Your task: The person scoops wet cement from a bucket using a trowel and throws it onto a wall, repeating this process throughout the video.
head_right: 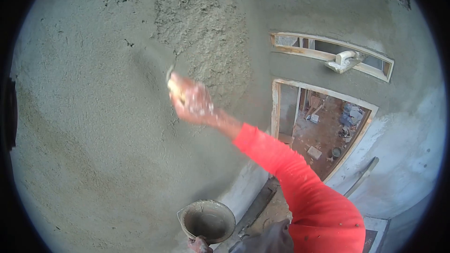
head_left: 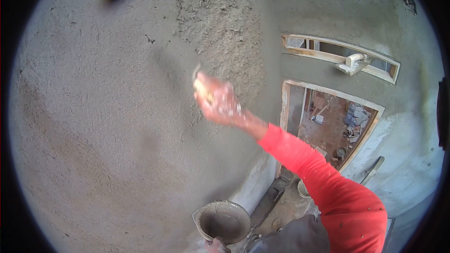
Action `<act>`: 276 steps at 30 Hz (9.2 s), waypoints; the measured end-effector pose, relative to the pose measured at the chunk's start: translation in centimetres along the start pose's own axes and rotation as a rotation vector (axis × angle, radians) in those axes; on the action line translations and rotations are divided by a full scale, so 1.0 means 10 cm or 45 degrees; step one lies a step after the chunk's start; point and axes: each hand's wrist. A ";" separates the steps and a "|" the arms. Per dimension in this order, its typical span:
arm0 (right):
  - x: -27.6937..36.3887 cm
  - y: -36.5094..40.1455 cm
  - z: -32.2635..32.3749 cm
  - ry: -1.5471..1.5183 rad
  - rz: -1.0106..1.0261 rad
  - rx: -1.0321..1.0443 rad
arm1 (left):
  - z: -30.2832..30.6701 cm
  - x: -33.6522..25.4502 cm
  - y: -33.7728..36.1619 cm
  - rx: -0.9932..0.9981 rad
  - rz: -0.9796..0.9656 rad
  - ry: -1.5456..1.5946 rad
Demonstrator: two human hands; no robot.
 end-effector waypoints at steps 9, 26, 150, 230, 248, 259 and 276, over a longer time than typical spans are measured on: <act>-0.53 -0.05 1.00 -0.349 -1.068 -0.064 | -0.03 0.05 0.22 0.158 -0.004 -0.066; 0.28 1.50 1.90 -0.298 -1.593 0.614 | -0.33 0.19 0.64 0.463 -0.088 -0.380; -0.37 -1.00 2.66 0.538 -0.310 -1.307 | -0.38 -0.33 0.27 0.205 -0.182 0.026; 1.51 1.83 1.45 -1.477 -1.809 -0.908 | -1.61 -0.34 0.16 0.708 0.040 0.074; 0.55 0.88 -0.82 0.519 -0.438 -0.444 | 0.84 -0.06 0.05 0.175 -0.045 0.044; 0.78 2.46 -1.37 -0.470 -1.885 -0.841 | 2.81 1.17 -0.30 -0.063 -0.808 -0.785; 1.47 -1.43 -1.42 -2.182 -0.950 -0.977 | 1.90 0.41 -0.18 -0.153 -0.286 -0.164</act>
Point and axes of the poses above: each hand's wrist, its own y-axis away from the middle knuckle, its own z-axis out of the back of the hand, x = y × z, and after that the axes turned 6 degrees about -y, right-handed
